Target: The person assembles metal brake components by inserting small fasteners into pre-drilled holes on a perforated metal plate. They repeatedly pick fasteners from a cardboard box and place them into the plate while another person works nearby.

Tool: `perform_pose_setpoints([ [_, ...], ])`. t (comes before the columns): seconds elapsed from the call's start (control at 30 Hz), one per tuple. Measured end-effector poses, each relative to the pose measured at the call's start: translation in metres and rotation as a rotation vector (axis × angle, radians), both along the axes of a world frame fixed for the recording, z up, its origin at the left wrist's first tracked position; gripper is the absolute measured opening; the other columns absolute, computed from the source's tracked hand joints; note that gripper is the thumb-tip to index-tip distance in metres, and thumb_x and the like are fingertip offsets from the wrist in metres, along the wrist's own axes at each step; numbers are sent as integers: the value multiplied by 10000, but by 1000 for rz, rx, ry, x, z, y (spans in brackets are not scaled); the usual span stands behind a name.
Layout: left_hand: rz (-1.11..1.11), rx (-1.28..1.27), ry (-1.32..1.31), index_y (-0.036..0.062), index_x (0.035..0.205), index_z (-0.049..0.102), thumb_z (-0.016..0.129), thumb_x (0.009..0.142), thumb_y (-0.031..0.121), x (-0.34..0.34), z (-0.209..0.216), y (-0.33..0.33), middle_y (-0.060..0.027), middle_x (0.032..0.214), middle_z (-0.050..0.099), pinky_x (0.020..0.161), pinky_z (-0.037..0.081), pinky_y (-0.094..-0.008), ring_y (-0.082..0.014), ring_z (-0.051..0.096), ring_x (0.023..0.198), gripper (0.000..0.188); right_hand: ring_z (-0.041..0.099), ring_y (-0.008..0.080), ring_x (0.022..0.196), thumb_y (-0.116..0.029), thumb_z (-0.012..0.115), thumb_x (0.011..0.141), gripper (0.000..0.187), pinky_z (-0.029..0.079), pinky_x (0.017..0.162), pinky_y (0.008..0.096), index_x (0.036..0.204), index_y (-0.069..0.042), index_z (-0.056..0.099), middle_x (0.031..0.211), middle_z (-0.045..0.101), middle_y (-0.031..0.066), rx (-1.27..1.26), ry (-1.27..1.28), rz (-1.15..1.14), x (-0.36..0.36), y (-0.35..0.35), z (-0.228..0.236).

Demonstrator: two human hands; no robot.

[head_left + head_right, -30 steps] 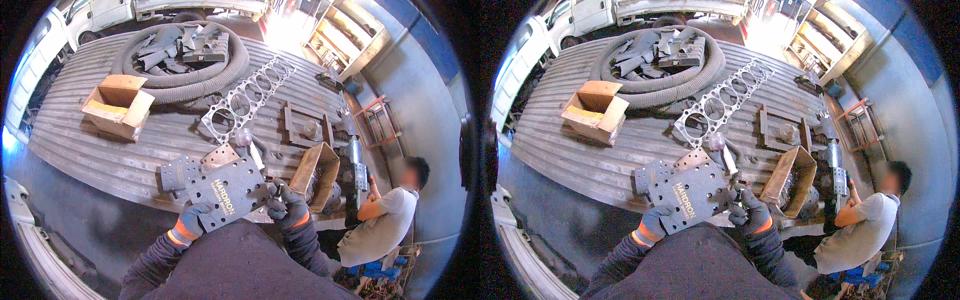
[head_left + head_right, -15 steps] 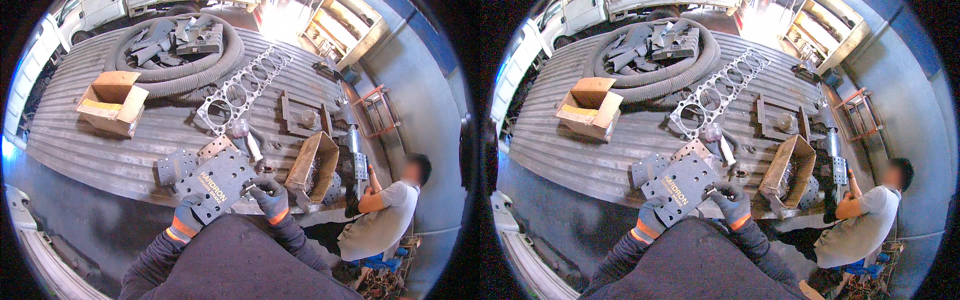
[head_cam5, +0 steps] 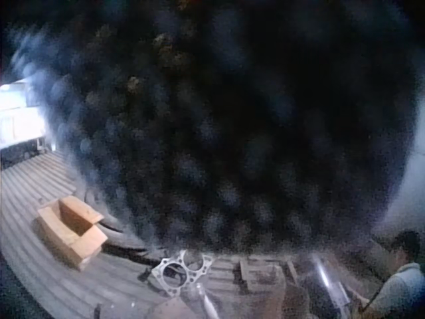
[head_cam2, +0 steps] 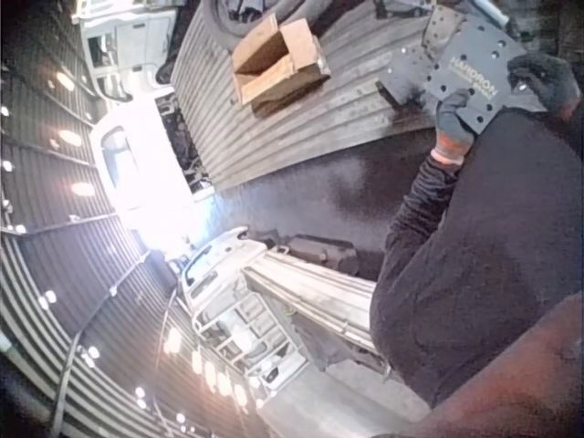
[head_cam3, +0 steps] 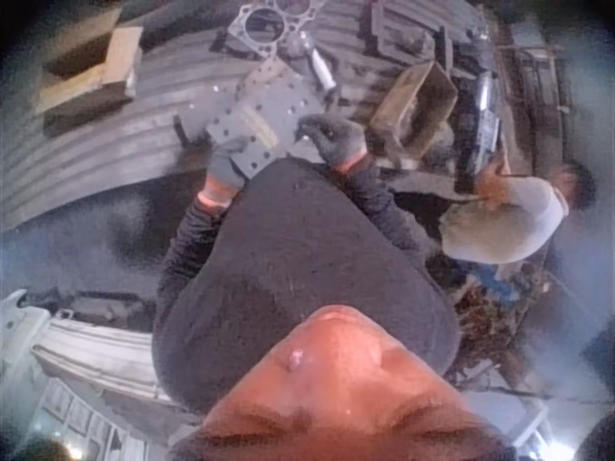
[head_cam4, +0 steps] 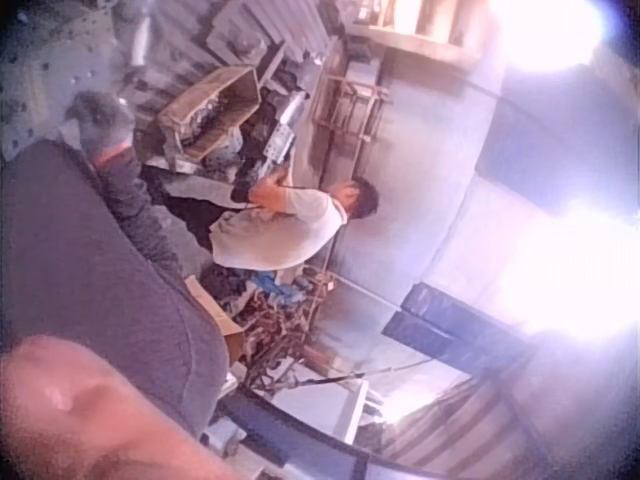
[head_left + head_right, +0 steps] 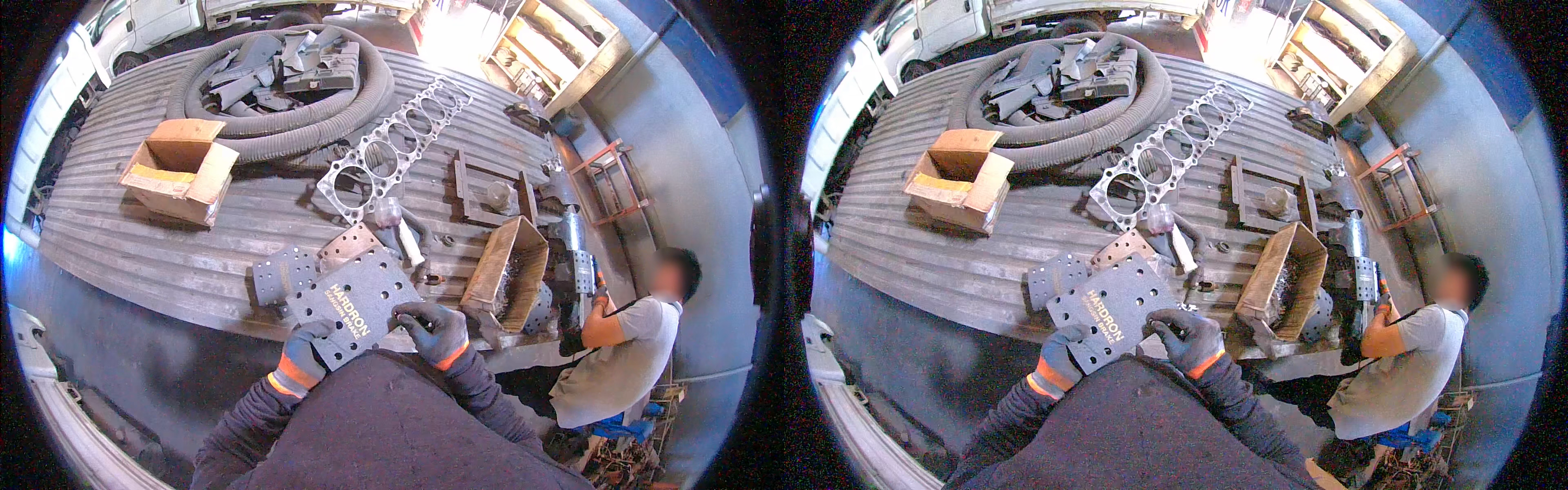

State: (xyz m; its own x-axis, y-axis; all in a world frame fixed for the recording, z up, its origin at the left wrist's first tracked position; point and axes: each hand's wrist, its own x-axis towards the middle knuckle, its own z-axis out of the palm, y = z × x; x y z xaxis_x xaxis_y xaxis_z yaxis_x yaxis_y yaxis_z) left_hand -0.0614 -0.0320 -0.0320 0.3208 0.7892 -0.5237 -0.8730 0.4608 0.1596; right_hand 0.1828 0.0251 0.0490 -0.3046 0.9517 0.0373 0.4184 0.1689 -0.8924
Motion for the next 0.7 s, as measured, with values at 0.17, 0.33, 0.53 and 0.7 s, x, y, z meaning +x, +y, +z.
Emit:
perform_pose_setpoints([
  [0.17, -22, 66, -23, -26, 1317, 518, 491, 892, 84, 8, 30, 5, -178, 1239, 636, 1063, 457, -503, -353, 617, 1174, 440, 685, 111, 772, -53, 663, 938, 113, 538, 697, 261, 1017, 17, 704, 842, 734, 73, -87, 134, -86, 5, 1, -32],
  [0.33, 0, 49, -13, -19, 1370, 469, 493, 905, 100, 1, -13, -5, -184, 1296, 605, 1049, 462, -507, -365, 606, 1176, 481, 670, 112, 721, -110, 662, 951, 142, 532, 666, 265, 1027, 7, 687, 779, 699, 49, -86, 256, -202, 5, -2, -29],
  [0.53, 6, 152, -82, -10, 1364, 481, 529, 918, 126, 14, 37, 0, -177, 1305, 602, 1039, 466, -510, -351, 599, 1188, 468, 416, 48, 470, -344, 630, 983, 281, 293, 429, 218, 1031, -68, 641, 602, 478, -57, -695, 553, -382, 13, -6, -41],
  [0.7, 44, 208, -52, 13, 1401, 451, 601, 932, 85, 23, 37, 6, -153, 1314, 599, 1038, 474, -481, -334, 588, 1215, 498, 367, 47, 459, -367, 609, 977, 269, 244, 425, 226, 889, -113, 617, 614, 455, -81, -760, 647, -263, -12, 8, -19],
])
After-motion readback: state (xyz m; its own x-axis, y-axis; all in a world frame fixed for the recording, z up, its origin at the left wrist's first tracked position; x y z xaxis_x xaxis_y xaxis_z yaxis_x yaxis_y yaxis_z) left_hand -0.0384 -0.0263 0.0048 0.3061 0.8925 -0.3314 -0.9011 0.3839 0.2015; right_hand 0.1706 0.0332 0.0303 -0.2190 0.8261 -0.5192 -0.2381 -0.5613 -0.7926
